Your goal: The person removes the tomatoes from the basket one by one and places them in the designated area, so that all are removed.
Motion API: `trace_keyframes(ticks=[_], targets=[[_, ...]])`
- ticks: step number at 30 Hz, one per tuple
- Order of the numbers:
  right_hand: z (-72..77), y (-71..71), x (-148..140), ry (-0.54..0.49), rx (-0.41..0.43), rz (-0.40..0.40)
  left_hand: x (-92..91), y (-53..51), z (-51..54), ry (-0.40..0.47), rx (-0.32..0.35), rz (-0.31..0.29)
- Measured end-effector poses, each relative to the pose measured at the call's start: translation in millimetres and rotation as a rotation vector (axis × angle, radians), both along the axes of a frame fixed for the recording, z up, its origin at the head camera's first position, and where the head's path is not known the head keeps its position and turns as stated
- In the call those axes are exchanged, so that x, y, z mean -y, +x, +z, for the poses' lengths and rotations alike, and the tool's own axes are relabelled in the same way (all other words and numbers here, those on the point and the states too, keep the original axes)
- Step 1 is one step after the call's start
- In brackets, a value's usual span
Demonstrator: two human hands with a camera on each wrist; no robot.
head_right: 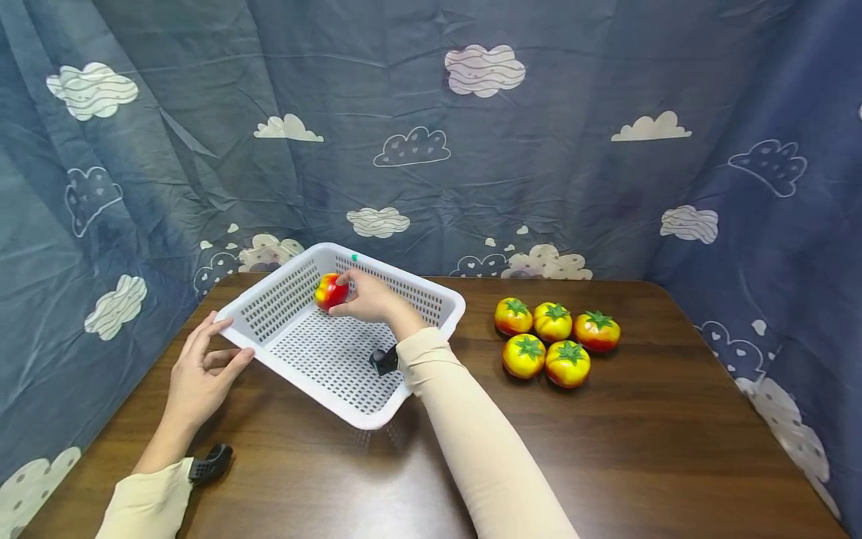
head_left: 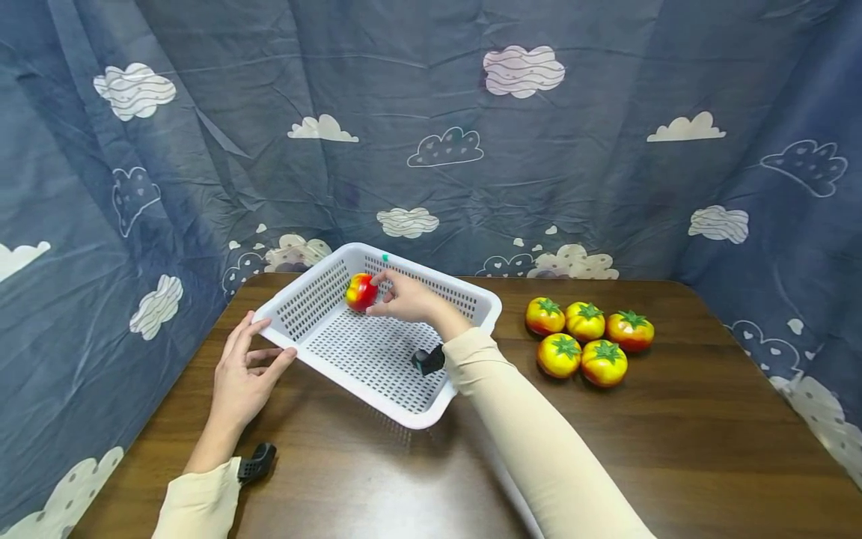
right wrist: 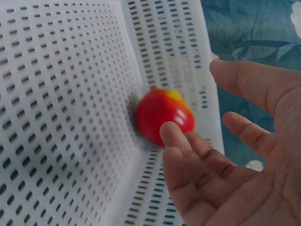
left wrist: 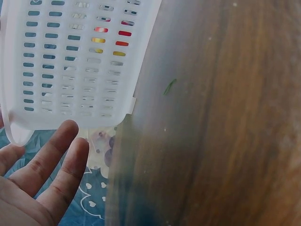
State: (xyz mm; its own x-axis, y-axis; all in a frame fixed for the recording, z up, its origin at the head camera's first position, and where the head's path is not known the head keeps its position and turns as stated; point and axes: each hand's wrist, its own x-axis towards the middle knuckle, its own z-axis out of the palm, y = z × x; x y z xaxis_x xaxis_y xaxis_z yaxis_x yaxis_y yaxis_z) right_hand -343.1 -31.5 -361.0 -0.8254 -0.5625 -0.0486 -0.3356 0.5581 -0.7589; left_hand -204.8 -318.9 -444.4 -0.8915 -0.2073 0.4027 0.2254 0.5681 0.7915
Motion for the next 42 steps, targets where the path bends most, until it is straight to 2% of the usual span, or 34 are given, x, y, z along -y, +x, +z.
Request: trace_keyframes(ticks=[10, 19, 22, 30, 37, 42], targets=[[-6.6, -1.3, 24, 0.032, -0.016, 0.007, -1.8, 1.1, 1.3, 0.007, -0.003, 0.0], [-7.0, -3.8, 39, 0.075, -0.07, -0.038, 0.6, 2.5, 10.1, -0.011, -0.007, -0.006], [-7.7, -4.3, 39, 0.091, -0.055, -0.042, -0.3, 1.3, 11.3, -0.009, -0.008, -0.013], [-13.8, -7.9, 41, 0.174, -0.087, 0.027, -2.8, 1.4, 7.9, -0.002, -0.013, -0.012], [-19.3, -8.8, 43, 0.219, -0.075, 0.037, -3.3, 2.8, 4.4, -0.011, 0.003, 0.005], [-20.6, -9.4, 45, 0.229, -0.115, 0.048, -1.9, 2.1, 2.4, -0.025, 0.008, 0.018]])
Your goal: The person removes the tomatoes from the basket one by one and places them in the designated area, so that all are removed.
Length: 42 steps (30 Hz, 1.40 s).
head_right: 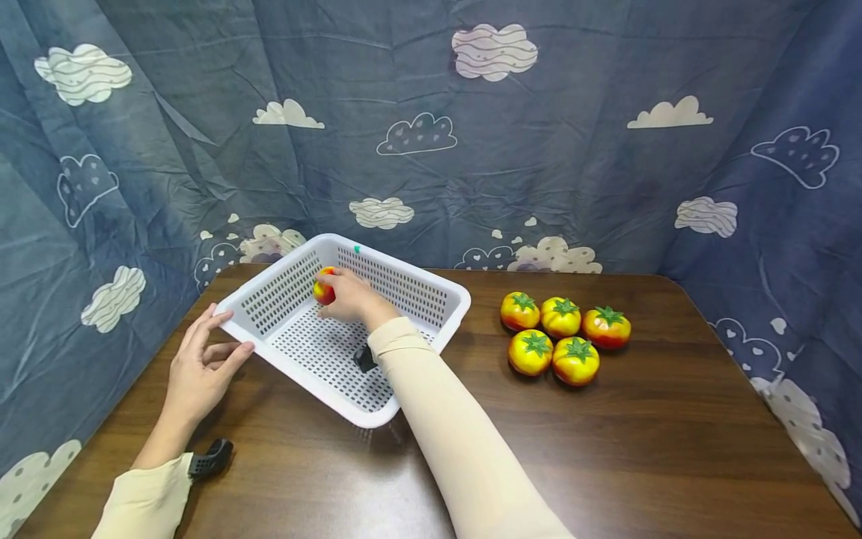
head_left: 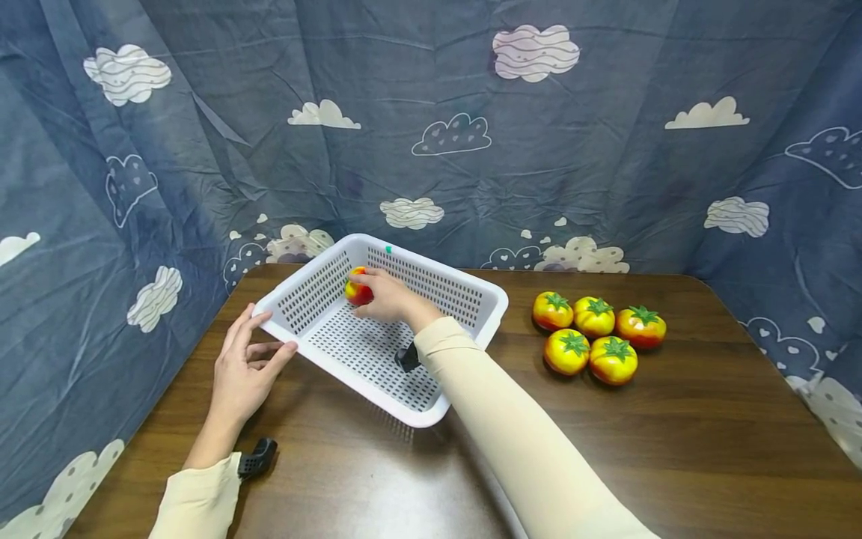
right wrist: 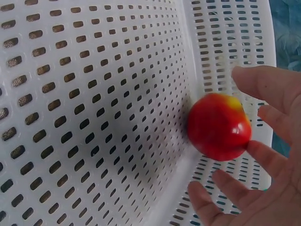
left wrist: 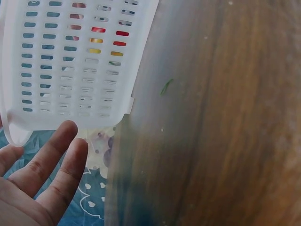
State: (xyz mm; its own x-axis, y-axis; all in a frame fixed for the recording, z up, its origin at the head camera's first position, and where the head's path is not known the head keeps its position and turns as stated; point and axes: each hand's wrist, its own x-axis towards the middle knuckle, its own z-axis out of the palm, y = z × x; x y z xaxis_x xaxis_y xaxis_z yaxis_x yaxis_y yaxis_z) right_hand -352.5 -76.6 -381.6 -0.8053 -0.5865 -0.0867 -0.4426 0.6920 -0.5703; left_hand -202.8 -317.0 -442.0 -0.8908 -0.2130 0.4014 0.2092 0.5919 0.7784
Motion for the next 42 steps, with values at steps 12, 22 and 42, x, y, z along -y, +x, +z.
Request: trace_keyframes(ticks=[12, 22, 42], targets=[[-0.3, 2.8, 7, 0.085, -0.099, -0.026, 1.8, -2.1, -3.2, 0.013, -0.013, -0.002], [-4.6, 5.8, 8, 0.127, -0.087, -0.072, 0.8, -2.5, -3.4, -0.002, -0.013, -0.007], [-4.7, 4.6, 12, 0.101, -0.181, 0.008, 2.0, -3.0, -2.0, -0.009, -0.008, -0.01]])
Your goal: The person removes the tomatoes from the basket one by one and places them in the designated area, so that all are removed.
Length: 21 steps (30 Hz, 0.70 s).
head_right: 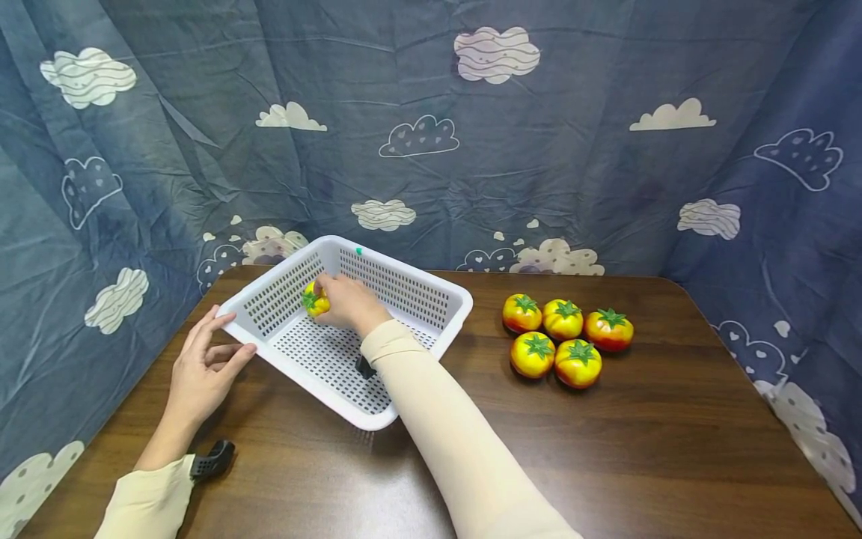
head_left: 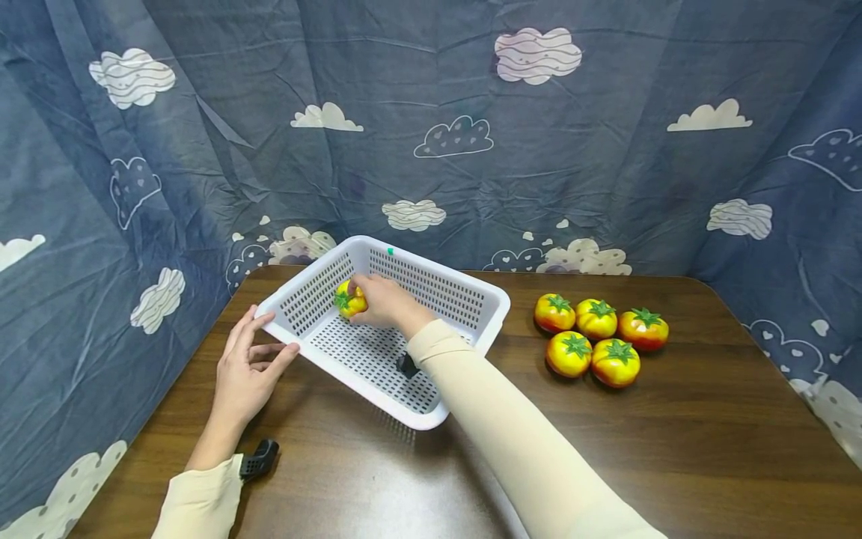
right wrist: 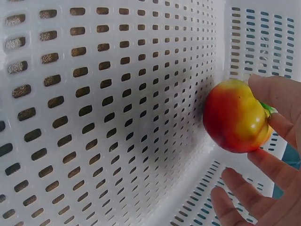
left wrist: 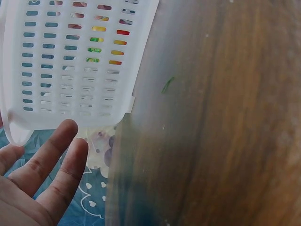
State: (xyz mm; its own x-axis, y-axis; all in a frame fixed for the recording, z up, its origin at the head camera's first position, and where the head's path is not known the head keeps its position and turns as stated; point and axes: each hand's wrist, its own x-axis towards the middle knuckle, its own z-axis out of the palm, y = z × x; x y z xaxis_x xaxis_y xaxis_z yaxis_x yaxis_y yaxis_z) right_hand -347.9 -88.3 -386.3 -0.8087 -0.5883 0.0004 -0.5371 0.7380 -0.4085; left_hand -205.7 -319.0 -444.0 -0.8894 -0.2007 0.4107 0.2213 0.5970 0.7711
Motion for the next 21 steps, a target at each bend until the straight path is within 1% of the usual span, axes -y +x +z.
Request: trace_keyframes(ticks=[5, 11, 21], targets=[[-0.4, -0.3, 1.3, 0.02, -0.016, 0.016, -0.2, 0.2, -0.1, 0.0, 0.0, 0.004], [-1.7, -0.4, 3.4, 0.06, -0.005, 0.038, -0.7, 0.7, 0.1, 0.005, 0.001, 0.004], [0.0, 1.0, 1.4, -0.002, 0.005, 0.07, -1.4, 1.8, 1.3, 0.009, -0.004, -0.002]])
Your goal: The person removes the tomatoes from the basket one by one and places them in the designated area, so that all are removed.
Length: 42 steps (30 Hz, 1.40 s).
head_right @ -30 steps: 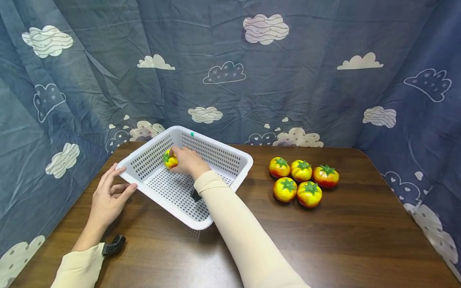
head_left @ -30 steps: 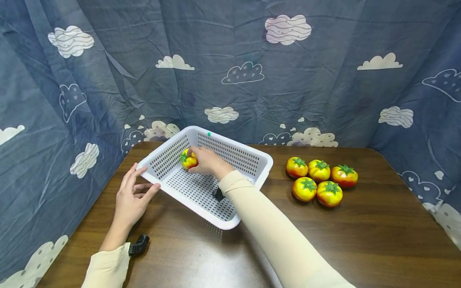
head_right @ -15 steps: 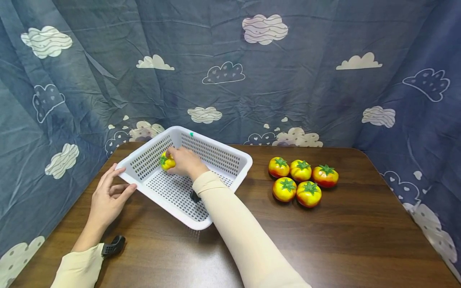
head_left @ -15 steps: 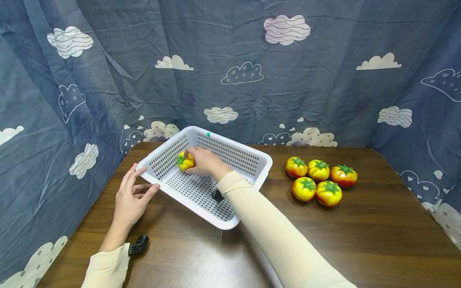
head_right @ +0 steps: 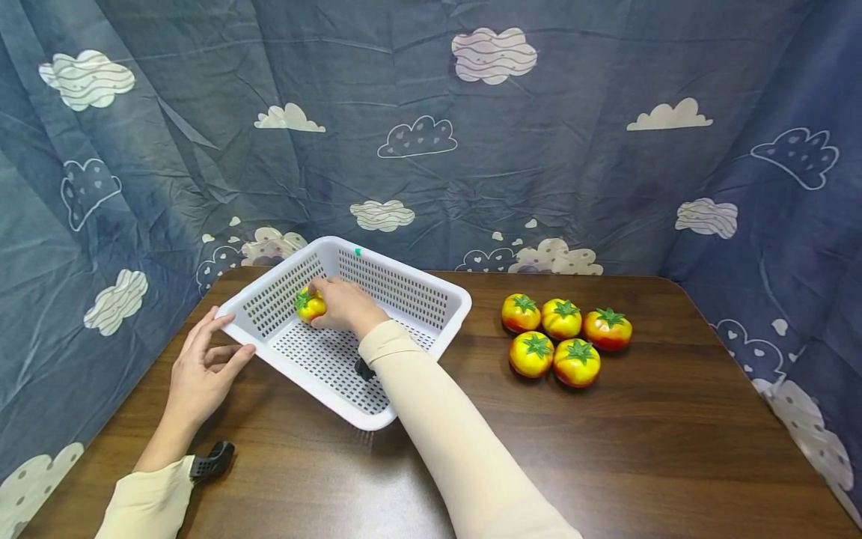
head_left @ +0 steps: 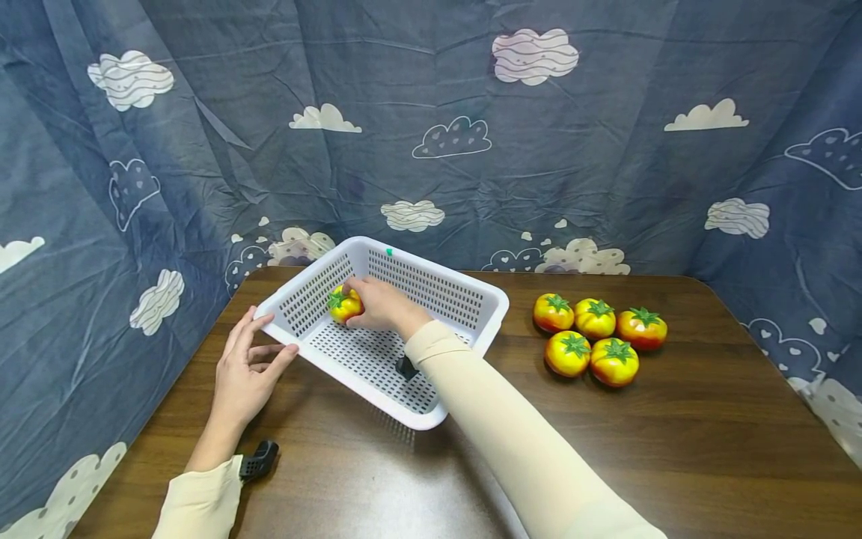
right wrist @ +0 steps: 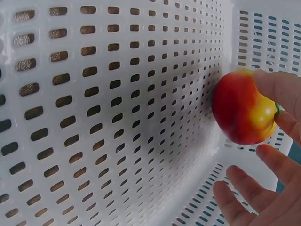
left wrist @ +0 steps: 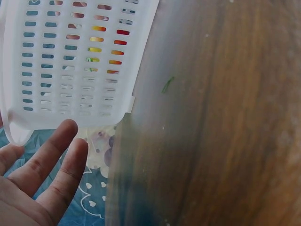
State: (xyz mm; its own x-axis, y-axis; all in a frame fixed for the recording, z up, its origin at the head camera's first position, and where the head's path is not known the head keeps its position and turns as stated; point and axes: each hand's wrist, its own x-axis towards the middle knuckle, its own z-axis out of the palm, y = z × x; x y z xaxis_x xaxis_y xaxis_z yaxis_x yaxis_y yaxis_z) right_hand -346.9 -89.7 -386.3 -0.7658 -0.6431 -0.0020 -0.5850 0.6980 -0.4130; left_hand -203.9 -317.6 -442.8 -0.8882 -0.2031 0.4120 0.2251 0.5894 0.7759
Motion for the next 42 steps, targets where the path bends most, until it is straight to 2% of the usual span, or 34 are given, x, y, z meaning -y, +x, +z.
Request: trace_keyframes(ticks=[7, 25, 36, 42], targets=[[-1.2, -1.1, 1.1, -0.007, 0.003, 0.017, -1.3, 1.1, 1.3, 0.015, -0.007, -0.013], [-3.0, -0.8, 5.0, -0.025, -0.009, 0.092, 0.4, -0.4, -1.0, 0.017, 0.0, 0.001], [-3.6, 2.4, 7.2, -0.013, -0.022, 0.024, -1.9, -0.5, 1.1, 0.029, -0.013, -0.01], [-2.9, 2.7, 8.6, -0.01, 0.004, -0.007, -1.7, 0.4, 1.2, 0.023, -0.02, -0.003]])
